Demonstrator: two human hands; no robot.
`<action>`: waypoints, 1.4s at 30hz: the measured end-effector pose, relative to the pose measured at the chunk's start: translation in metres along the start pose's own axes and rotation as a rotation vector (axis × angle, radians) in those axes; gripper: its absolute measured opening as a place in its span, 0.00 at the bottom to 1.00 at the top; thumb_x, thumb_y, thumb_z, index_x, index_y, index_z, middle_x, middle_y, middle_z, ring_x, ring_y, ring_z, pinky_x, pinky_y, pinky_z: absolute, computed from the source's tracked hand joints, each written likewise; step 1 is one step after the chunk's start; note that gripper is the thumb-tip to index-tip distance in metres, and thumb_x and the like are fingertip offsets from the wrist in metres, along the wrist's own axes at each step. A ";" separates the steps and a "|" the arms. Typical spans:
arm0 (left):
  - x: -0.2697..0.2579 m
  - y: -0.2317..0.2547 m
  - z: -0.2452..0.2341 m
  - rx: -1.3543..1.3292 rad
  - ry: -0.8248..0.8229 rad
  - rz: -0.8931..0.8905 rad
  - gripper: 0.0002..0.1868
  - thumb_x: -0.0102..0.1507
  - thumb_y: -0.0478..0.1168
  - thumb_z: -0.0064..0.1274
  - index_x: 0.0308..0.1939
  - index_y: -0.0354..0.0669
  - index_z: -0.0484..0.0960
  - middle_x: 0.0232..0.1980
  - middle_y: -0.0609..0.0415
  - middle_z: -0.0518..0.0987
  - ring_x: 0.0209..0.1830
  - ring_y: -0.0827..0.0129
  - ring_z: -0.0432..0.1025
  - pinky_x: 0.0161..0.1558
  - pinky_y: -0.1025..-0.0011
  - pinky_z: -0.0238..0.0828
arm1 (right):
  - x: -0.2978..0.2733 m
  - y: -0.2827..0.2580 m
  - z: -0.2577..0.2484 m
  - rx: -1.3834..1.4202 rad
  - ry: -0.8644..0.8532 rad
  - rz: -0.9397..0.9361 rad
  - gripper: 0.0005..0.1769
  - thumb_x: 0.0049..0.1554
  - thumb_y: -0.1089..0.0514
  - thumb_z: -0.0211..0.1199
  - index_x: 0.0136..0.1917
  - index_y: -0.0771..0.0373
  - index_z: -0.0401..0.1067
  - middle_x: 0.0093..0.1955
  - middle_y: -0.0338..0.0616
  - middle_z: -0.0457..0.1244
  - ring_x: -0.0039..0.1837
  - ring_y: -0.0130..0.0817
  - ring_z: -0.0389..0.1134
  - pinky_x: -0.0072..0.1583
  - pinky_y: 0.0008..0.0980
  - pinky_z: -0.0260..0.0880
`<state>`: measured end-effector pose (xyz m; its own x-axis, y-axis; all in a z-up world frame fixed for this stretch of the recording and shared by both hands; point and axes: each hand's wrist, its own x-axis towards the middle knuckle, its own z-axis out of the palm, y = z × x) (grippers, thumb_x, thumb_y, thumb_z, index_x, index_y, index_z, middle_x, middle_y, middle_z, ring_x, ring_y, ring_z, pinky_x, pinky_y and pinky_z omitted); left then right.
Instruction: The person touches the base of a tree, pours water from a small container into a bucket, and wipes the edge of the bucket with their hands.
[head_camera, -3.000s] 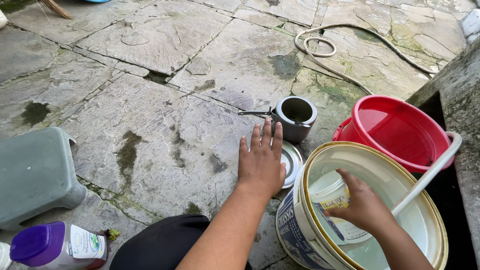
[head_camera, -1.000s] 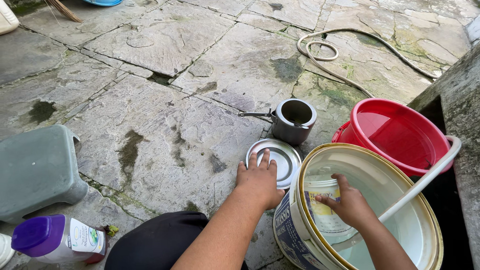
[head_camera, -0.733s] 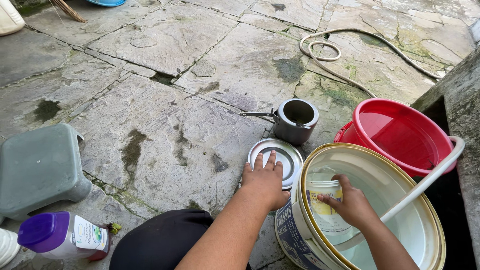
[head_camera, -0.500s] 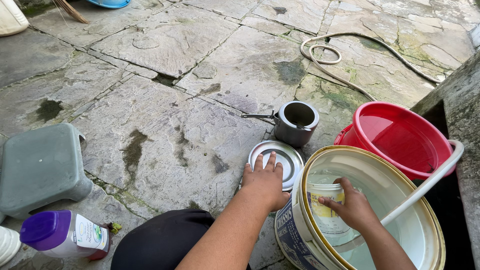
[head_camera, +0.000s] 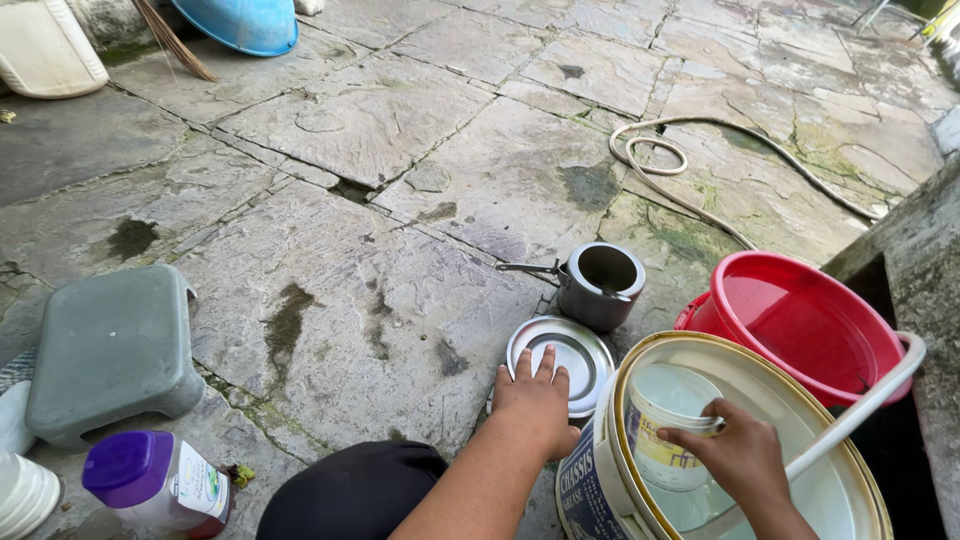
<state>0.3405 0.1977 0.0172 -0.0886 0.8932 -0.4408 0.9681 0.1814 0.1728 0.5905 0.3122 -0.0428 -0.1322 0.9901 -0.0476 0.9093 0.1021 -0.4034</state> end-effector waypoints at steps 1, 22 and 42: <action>-0.001 -0.003 0.001 -0.002 0.010 -0.006 0.49 0.66 0.59 0.51 0.82 0.47 0.43 0.86 0.48 0.32 0.85 0.48 0.31 0.78 0.46 0.35 | -0.001 -0.001 -0.005 0.034 0.004 0.034 0.37 0.34 0.36 0.82 0.46 0.66 0.80 0.33 0.50 0.73 0.36 0.36 0.78 0.43 0.36 0.79; -0.052 -0.065 -0.033 -0.161 0.584 0.138 0.48 0.65 0.58 0.51 0.80 0.45 0.46 0.84 0.39 0.41 0.83 0.50 0.36 0.76 0.49 0.37 | -0.028 -0.174 -0.121 0.396 0.404 -0.386 0.29 0.35 0.45 0.83 0.40 0.67 0.79 0.31 0.43 0.71 0.33 0.26 0.69 0.38 0.27 0.68; -0.240 -0.260 -0.040 -0.416 1.584 -0.222 0.73 0.50 0.59 0.73 0.78 0.26 0.38 0.76 0.26 0.59 0.74 0.37 0.61 0.68 0.52 0.64 | -0.168 -0.489 -0.021 0.729 -0.124 -1.060 0.31 0.31 0.46 0.86 0.40 0.69 0.77 0.34 0.43 0.72 0.36 0.24 0.72 0.41 0.27 0.72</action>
<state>0.1006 -0.0472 0.1126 -0.5963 0.2943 0.7469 0.8027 0.2125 0.5572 0.1759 0.0983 0.1814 -0.7236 0.4393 0.5324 -0.0796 0.7131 -0.6965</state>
